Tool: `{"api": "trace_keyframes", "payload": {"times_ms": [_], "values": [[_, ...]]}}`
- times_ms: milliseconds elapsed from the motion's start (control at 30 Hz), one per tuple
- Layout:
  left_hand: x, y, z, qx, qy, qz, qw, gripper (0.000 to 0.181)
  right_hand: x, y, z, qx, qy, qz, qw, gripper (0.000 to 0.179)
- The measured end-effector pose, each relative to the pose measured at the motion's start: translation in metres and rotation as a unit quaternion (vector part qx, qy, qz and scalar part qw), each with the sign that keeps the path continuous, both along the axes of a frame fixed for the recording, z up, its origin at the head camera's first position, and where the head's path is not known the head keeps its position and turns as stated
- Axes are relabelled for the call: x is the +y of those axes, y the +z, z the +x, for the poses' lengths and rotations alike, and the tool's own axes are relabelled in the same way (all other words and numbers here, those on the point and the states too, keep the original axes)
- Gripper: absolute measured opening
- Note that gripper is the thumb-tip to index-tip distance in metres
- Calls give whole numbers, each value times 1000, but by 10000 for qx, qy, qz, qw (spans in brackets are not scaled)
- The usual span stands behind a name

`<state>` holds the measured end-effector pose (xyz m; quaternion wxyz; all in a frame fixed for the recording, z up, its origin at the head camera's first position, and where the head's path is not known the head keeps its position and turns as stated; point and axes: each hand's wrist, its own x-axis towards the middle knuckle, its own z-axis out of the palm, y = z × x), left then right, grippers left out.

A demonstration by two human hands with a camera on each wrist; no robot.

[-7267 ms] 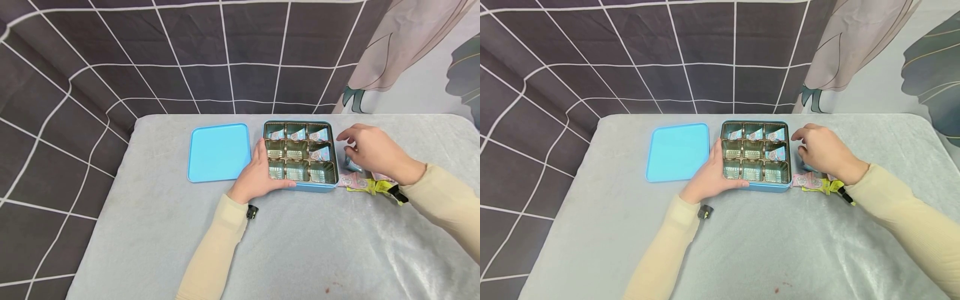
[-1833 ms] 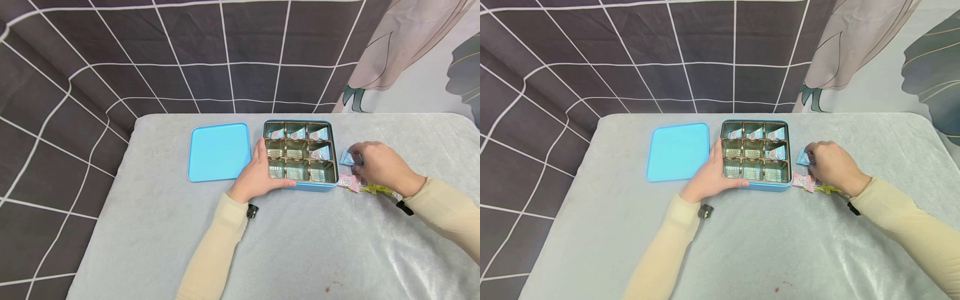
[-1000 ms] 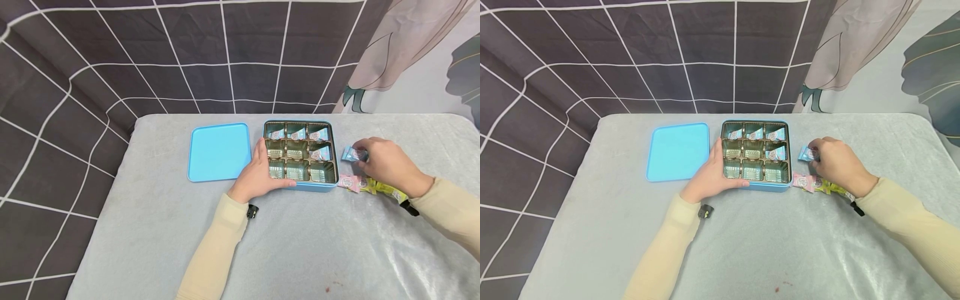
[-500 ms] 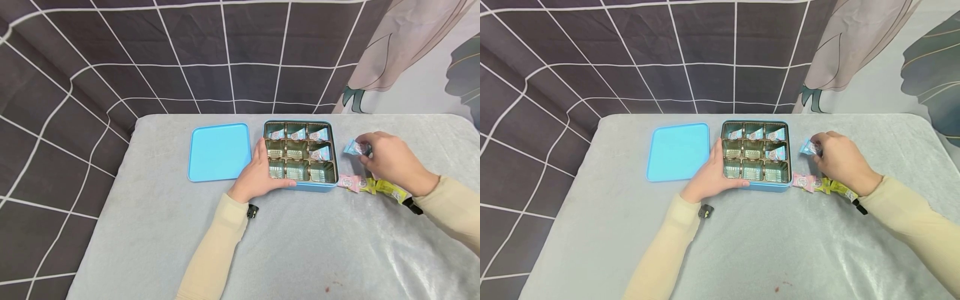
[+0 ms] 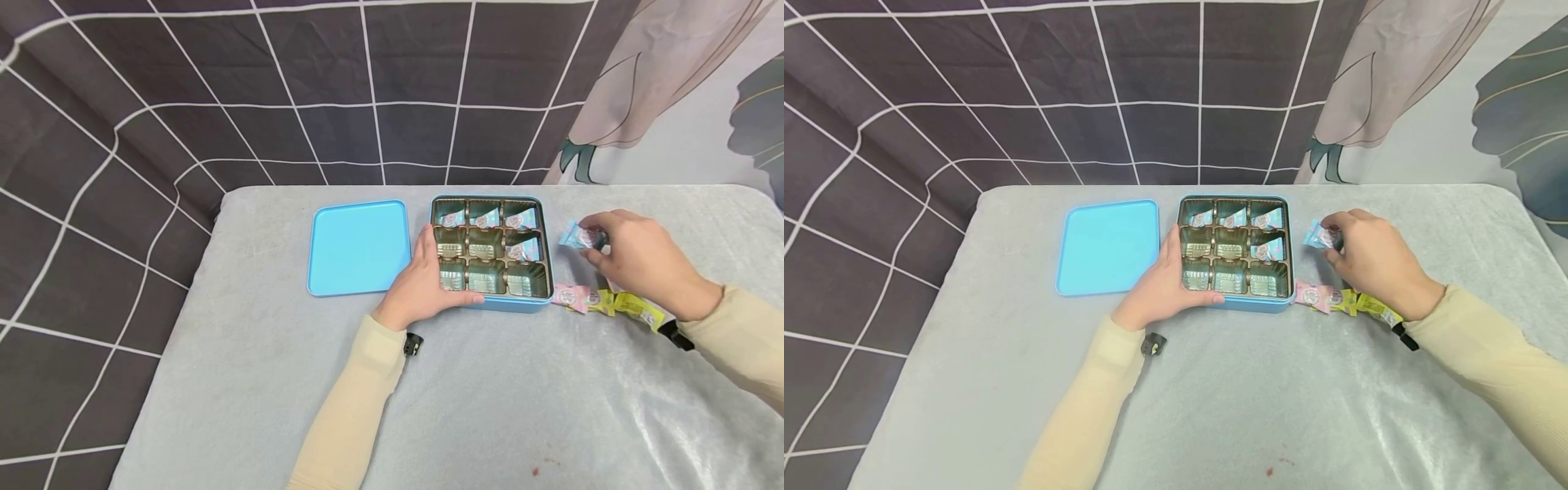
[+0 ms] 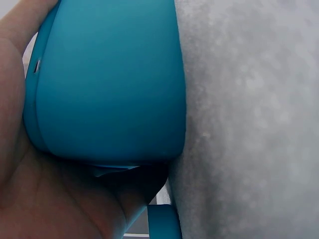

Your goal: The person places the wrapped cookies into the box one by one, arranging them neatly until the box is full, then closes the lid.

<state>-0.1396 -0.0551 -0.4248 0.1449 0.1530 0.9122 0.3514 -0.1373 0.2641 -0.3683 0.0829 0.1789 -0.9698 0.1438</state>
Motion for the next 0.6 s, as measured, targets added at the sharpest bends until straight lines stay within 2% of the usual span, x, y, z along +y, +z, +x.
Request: {"api": "trace_keyframes", "payload": {"times_ms": [300, 600], "values": [[0, 0, 0, 9, 1, -20, 10000, 141, -6, 3, 1, 252, 147, -44, 9996, 38], [0, 1, 0, -21, 31, -22, 10000, 141, -11, 5, 1, 188, 119, -170, 9996, 38]]}}
